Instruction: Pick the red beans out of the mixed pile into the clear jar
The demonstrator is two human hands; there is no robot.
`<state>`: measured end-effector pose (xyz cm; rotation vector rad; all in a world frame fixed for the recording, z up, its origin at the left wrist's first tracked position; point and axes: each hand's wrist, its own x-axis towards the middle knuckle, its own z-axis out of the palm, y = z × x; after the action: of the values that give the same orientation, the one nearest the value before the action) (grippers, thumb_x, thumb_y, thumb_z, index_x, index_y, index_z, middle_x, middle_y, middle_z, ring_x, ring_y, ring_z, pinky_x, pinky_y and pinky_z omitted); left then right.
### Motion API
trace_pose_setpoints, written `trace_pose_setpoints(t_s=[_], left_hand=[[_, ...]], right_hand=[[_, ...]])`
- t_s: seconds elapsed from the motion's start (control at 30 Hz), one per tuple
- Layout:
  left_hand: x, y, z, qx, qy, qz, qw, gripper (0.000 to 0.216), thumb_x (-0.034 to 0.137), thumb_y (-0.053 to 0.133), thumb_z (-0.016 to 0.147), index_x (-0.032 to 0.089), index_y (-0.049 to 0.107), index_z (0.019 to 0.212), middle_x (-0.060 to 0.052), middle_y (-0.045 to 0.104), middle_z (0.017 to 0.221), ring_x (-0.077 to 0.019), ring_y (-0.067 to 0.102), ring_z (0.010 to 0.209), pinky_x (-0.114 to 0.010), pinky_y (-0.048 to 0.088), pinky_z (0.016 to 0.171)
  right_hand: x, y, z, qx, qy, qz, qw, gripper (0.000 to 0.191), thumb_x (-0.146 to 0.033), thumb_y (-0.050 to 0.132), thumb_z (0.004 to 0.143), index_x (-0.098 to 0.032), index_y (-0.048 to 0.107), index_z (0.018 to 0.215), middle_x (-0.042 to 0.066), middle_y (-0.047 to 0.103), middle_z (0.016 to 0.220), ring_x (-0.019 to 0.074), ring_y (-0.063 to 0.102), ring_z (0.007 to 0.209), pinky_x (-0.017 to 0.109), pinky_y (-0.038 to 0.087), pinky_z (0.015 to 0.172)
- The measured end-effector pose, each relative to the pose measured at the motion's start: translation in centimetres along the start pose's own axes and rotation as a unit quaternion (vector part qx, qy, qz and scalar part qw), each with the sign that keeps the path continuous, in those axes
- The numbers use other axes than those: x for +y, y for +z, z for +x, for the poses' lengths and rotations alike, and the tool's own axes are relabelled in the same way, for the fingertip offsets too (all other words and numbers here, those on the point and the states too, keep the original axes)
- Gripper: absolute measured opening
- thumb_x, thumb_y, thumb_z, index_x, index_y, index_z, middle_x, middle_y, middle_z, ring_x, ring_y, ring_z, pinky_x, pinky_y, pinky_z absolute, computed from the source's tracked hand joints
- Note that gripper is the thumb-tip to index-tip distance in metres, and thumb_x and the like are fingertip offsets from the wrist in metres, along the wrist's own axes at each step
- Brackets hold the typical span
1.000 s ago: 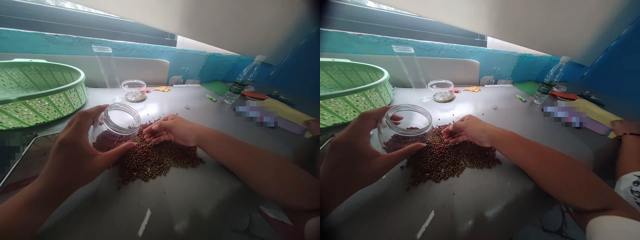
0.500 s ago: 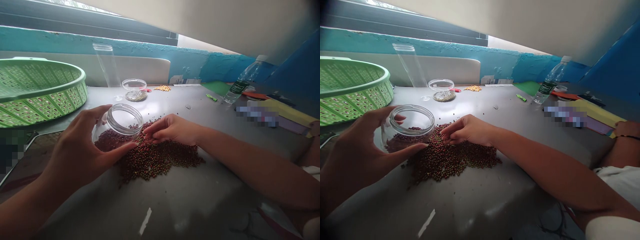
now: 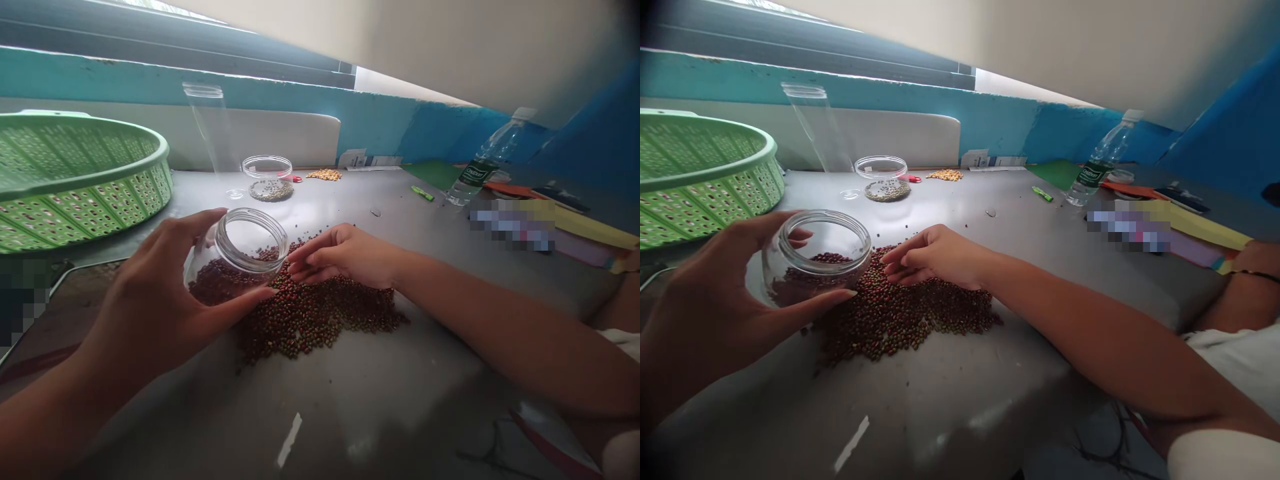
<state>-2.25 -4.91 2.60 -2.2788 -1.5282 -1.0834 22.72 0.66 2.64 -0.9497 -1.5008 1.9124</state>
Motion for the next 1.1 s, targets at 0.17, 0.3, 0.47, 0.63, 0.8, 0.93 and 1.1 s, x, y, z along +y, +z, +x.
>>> trace_pose_setpoints(t_s=[0.17, 0.3, 0.47, 0.63, 0.8, 0.93, 1.1], left_hand=[[0.0, 0.0, 0.0, -0.008, -0.004, 0.007, 1.0, 0.084, 0.067, 0.07, 0.068, 0.025, 0.046, 0.137, -0.006, 0.064, 0.116, -0.026, 0.062, 0.104, -0.037, 0.049, 0.09], [0.0, -0.1, -0.1, -0.007, -0.004, 0.002, 1.0, 0.085, 0.067, 0.07, 0.067, 0.025, 0.046, 0.137, -0.007, 0.064, 0.118, -0.0267, 0.062, 0.106, -0.037, 0.049, 0.091], [-0.1, -0.1, 0.0, -0.005, 0.01, 0.002, 1.0, 0.084, 0.066, 0.07, 0.069, 0.024, 0.046, 0.137, -0.007, 0.063, 0.118, -0.0255, 0.062, 0.107, -0.036, 0.049, 0.091], [-0.2, -0.1, -0.1, -0.004, 0.012, 0.004, 1.0, 0.085, 0.066, 0.071, 0.068, 0.023, 0.046, 0.137, -0.007, 0.063, 0.119, -0.0254, 0.063, 0.107, -0.035, 0.049, 0.092], [-0.1, 0.0, -0.1, 0.007, 0.019, 0.003, 1.0, 0.085, 0.068, 0.07, 0.068, 0.023, 0.047, 0.137, -0.006, 0.065, 0.118, -0.0249, 0.064, 0.105, -0.035, 0.05, 0.091], [-0.2, 0.0, 0.0, 0.011, 0.019, 0.005, 1.0, 0.086, 0.069, 0.069, 0.068, 0.022, 0.047, 0.136, -0.007, 0.065, 0.117, -0.025, 0.064, 0.105, -0.035, 0.05, 0.092], [-0.3, 0.0, 0.1, 0.013, 0.019, -0.003, 1.0, 0.087, 0.069, 0.07, 0.067, 0.021, 0.047, 0.136, -0.008, 0.065, 0.117, -0.0258, 0.063, 0.107, -0.036, 0.049, 0.093]], right_hand=[[-0.1, 0.1, 0.0, -0.017, 0.008, 0.012, 1.0, 0.031, -0.003, 0.056, 0.077, -0.014, 0.077, 0.097, 0.01, 0.076, 0.101, 0.0169, 0.072, 0.094, 0.034, 0.057, 0.096], [0.2, -0.2, 0.2, -0.046, -0.018, 0.019, 0.999, 0.038, 0.0, 0.059, 0.076, -0.019, 0.074, 0.104, 0.005, 0.076, 0.103, 0.0145, 0.072, 0.098, 0.032, 0.055, 0.099], [0.6, -0.7, 0.2, -0.072, -0.045, -0.005, 0.996, 0.044, 0.004, 0.06, 0.073, -0.022, 0.073, 0.107, 0.002, 0.075, 0.108, 0.0136, 0.071, 0.102, 0.031, 0.055, 0.099], [0.3, -0.6, -0.1, -0.071, -0.053, -0.097, 0.991, 0.038, -0.003, 0.063, 0.078, -0.019, 0.071, 0.111, 0.007, 0.071, 0.115, 0.0173, 0.071, 0.101, 0.034, 0.059, 0.093], [-0.4, 0.0, -0.7, 0.033, -0.154, -0.291, 0.944, 0.026, -0.008, 0.062, 0.085, -0.016, 0.071, 0.107, 0.006, 0.074, 0.105, 0.0155, 0.071, 0.086, 0.03, 0.061, 0.077], [-1.1, 0.3, -1.1, 0.047, -0.229, -0.456, 0.859, 0.021, -0.01, 0.063, 0.088, -0.016, 0.074, 0.104, 0.003, 0.075, 0.091, 0.0137, 0.069, 0.081, 0.029, 0.055, 0.079], [-1.0, 1.2, -0.7, -0.073, -0.284, -0.519, 0.803, 0.022, -0.006, 0.057, 0.092, -0.013, 0.074, 0.106, 0.007, 0.072, 0.104, 0.0134, 0.067, 0.089, 0.027, 0.051, 0.084]])
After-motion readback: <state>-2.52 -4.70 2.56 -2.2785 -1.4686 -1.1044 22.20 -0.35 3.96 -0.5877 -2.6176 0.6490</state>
